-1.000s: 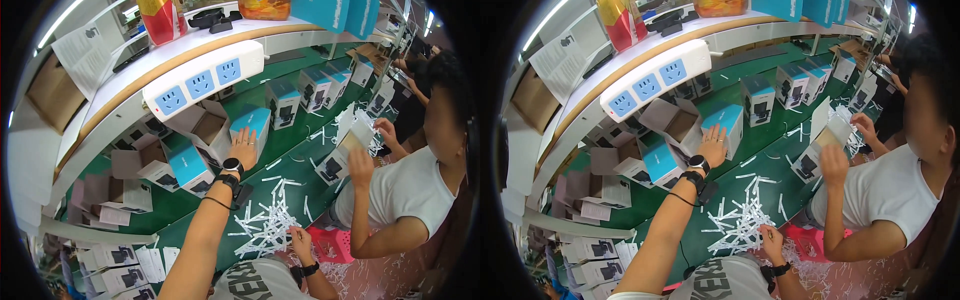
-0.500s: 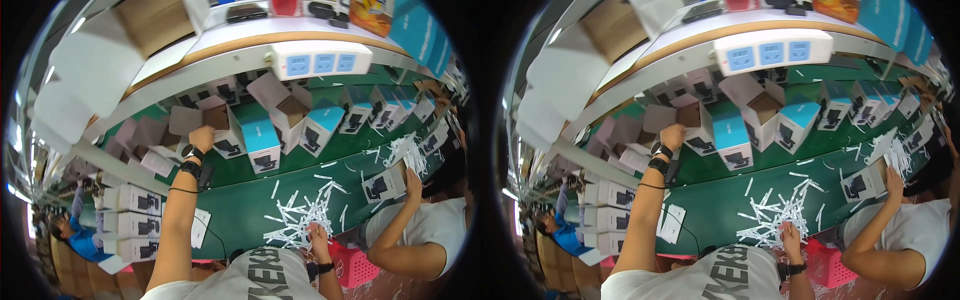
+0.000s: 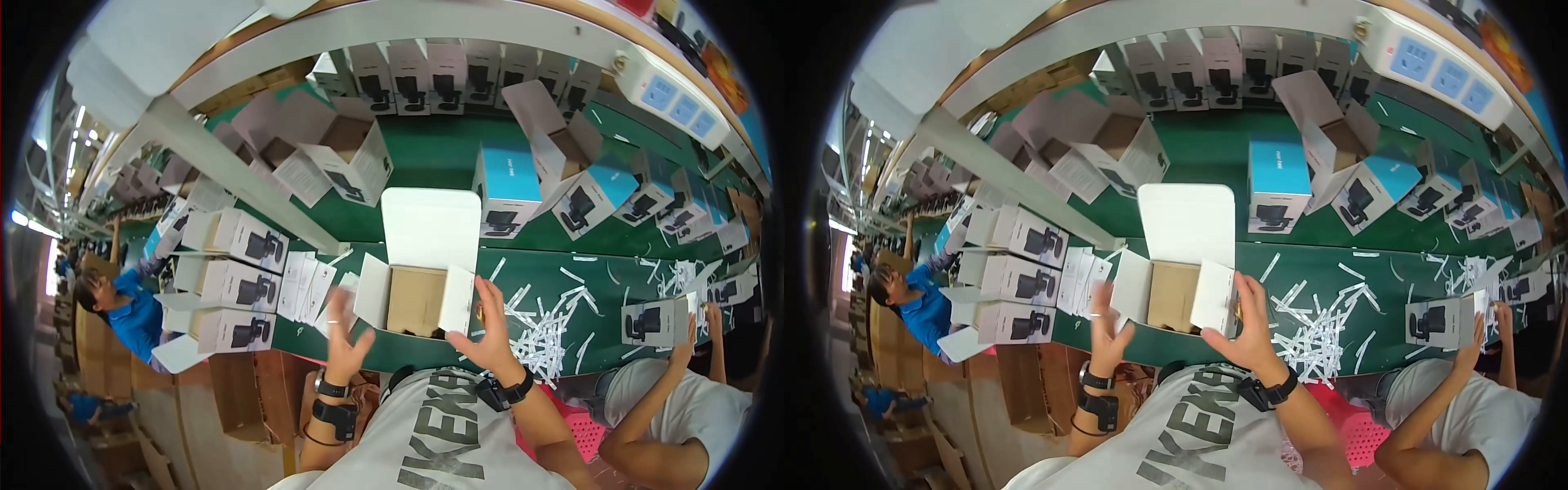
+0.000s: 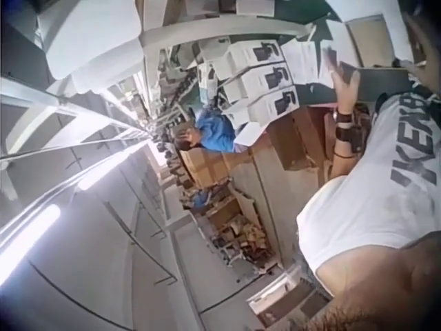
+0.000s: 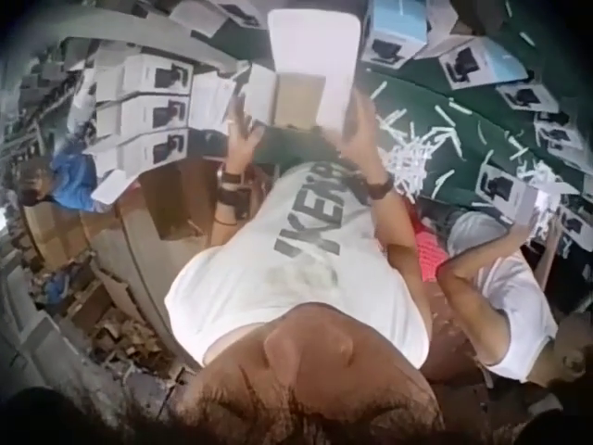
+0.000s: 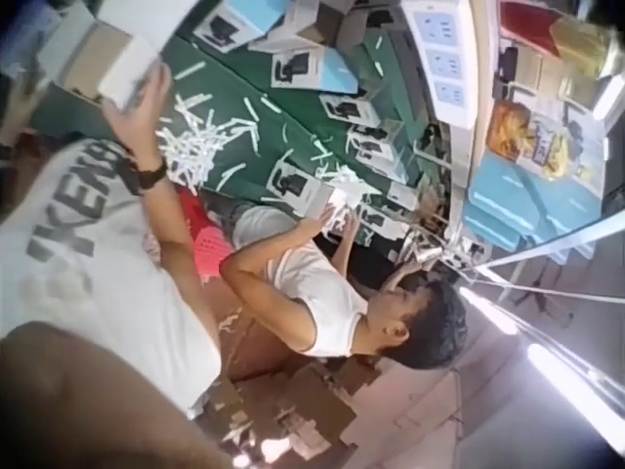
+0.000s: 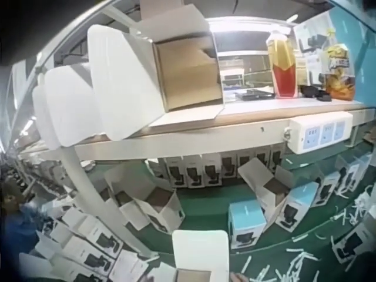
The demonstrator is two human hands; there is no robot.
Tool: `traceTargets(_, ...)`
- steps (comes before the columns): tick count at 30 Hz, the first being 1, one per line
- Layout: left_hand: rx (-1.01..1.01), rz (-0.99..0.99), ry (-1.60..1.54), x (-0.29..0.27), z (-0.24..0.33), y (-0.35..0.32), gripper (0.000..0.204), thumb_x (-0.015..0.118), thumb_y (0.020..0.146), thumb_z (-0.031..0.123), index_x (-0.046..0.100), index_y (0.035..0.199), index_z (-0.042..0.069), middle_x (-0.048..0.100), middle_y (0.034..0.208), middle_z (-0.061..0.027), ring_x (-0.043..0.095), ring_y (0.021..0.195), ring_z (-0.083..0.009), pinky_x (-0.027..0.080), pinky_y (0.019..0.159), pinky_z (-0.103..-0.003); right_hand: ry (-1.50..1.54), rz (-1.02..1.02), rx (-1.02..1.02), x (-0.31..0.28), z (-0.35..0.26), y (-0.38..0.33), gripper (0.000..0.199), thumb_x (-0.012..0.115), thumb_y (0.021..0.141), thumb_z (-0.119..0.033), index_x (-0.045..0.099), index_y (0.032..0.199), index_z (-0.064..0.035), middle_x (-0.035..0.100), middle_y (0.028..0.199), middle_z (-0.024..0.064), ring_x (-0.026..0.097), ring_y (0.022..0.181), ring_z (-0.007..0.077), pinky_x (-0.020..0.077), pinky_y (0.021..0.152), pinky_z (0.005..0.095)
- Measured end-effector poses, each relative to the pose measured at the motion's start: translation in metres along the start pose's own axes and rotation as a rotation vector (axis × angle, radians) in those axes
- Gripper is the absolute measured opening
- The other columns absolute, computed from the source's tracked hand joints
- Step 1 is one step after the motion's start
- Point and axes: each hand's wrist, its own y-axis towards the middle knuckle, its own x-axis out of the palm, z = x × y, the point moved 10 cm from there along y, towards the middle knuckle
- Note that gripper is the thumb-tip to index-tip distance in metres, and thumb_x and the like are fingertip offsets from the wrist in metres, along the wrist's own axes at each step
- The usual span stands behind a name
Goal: The person places a manual into a box, applies a sticker to the box using a tool, and slides a blue sleeve over it. They then set the finished package aside and repeat the process with another box.
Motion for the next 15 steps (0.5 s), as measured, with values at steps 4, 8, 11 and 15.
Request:
traceTargets(4, -0.408, -0.178, -0.339, 0.061, -0.029, -0.010, 0.083, 0.070, 0.097, 0.012, 0.023, 0.164, -0.002, 0.031, 0.167, -0.0171, 0.031, 0.154, -0.0273, 0.032, 0.123, -0.041, -0.099, -0.028, 0.013, 0.017, -0.003, -0.003, 0.091, 0.081, 0.084, -0.014, 0.034, 0.162, -0.0007, 0.049, 0.148, 0.0200, 0.048, 0.139, 0.0296, 0.0404, 0.113, 0.0401)
traceTargets(8, -0.608, -0.213, -0.379, 0.108, -0.032, 0.004, 0.082, 0.069, 0.099, 0.015, 0.023, 0.164, -0.003, 0.035, 0.165, -0.0193, 0.035, 0.152, -0.0262, 0.028, 0.124, -0.038, -0.204, 0.097, 0.015, -0.014, 0.031, -0.004, 0.075, 0.071, 0.093, -0.010, 0.036, 0.159, 0.0004, 0.049, 0.148, 0.0221, 0.050, 0.136, 0.0308, 0.0439, 0.111, 0.0403)
traceTargets(11, -0.343, -0.195, -0.184, 0.121, -0.001, 0.005, 0.080, 0.070, 0.098, 0.016, 0.026, 0.163, -0.003, 0.038, 0.164, -0.0201, 0.038, 0.151, -0.0266, 0.032, 0.123, -0.038, 0.114, 0.153, 0.207, -0.040, 0.009, -0.026, 0.062, 0.063, 0.099, -0.005, 0.040, 0.156, 0.0022, 0.055, 0.145, 0.0182, 0.055, 0.130, 0.0258, 0.0443, 0.110, 0.0375)
traceTargets(15, -0.192, -0.220, -0.087, 0.135, -0.024, 0.008, 0.086, 0.072, 0.097, 0.018, 0.023, 0.164, -0.003, 0.035, 0.166, -0.0203, 0.035, 0.153, -0.0276, 0.029, 0.124, -0.039, 0.254, 0.220, 0.462, -0.024, 0.064, -0.048, 0.054, 0.062, 0.103, -0.009, 0.043, 0.152, 0.0044, 0.061, 0.138, 0.0141, 0.059, 0.124, 0.0220, 0.0446, 0.109, 0.0349)
